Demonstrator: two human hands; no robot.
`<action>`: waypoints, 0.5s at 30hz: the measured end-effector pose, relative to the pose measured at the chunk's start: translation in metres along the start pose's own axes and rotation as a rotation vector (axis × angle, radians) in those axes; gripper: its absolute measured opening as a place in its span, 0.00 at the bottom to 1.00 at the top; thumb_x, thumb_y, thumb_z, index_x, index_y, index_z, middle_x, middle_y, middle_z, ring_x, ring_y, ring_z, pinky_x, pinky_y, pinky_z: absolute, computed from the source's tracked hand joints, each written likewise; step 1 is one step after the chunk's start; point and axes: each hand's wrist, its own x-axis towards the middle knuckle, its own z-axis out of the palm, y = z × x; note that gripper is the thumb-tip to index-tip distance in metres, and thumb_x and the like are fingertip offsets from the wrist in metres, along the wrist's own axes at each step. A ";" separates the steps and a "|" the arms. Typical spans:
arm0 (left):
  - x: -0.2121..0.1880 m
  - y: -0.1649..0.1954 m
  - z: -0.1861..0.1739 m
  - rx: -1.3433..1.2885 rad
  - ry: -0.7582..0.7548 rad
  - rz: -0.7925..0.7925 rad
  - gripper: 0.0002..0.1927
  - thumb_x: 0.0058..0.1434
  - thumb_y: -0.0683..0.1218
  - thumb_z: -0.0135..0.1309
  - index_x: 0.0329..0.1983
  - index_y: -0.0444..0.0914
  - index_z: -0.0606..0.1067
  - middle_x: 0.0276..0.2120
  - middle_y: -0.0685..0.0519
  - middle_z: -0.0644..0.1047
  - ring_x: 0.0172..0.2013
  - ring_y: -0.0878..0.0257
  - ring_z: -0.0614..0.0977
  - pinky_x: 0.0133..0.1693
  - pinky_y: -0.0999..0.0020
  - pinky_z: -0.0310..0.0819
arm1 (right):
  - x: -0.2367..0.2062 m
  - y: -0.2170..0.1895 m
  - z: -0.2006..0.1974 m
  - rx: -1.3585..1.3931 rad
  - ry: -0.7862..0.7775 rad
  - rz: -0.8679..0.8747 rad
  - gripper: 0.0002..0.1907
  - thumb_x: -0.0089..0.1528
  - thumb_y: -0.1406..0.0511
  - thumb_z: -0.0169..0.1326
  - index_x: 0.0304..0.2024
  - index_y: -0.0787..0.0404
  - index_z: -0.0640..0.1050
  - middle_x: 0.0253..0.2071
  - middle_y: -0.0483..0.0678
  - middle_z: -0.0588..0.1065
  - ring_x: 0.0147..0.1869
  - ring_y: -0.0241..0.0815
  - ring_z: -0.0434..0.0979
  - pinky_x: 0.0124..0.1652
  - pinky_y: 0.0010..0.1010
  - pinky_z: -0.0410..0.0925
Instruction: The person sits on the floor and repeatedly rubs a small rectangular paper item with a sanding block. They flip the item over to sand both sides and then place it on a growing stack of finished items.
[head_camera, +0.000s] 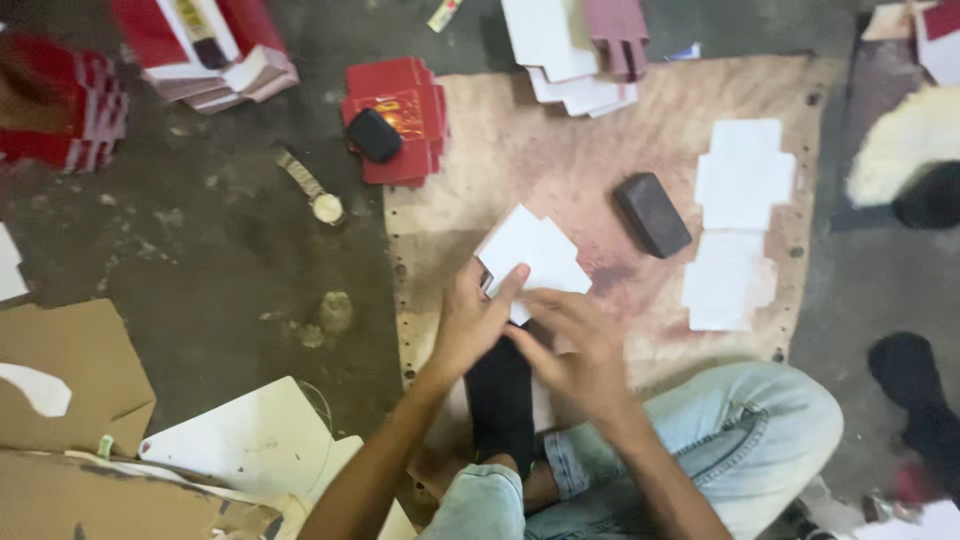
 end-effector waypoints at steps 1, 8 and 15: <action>-0.007 -0.001 0.003 -0.037 -0.099 0.035 0.21 0.64 0.47 0.58 0.58 0.34 0.73 0.42 0.48 0.82 0.43 0.53 0.85 0.45 0.59 0.79 | -0.010 0.009 -0.009 0.085 -0.023 0.134 0.22 0.53 0.65 0.71 0.47 0.63 0.81 0.44 0.51 0.81 0.42 0.40 0.81 0.43 0.31 0.74; -0.014 0.017 0.016 0.347 -0.280 0.296 0.13 0.67 0.44 0.55 0.51 0.32 0.75 0.44 0.42 0.77 0.42 0.46 0.81 0.45 0.57 0.76 | -0.034 0.052 -0.022 0.220 -0.041 0.263 0.27 0.68 0.69 0.52 0.70 0.68 0.67 0.62 0.60 0.74 0.64 0.51 0.75 0.62 0.38 0.67; -0.034 0.002 0.044 0.706 -0.100 0.443 0.18 0.56 0.36 0.53 0.51 0.32 0.74 0.49 0.43 0.74 0.51 0.44 0.76 0.54 0.52 0.74 | -0.045 0.056 -0.009 0.011 0.053 0.178 0.35 0.62 0.67 0.59 0.70 0.71 0.64 0.52 0.63 0.73 0.55 0.63 0.74 0.56 0.47 0.67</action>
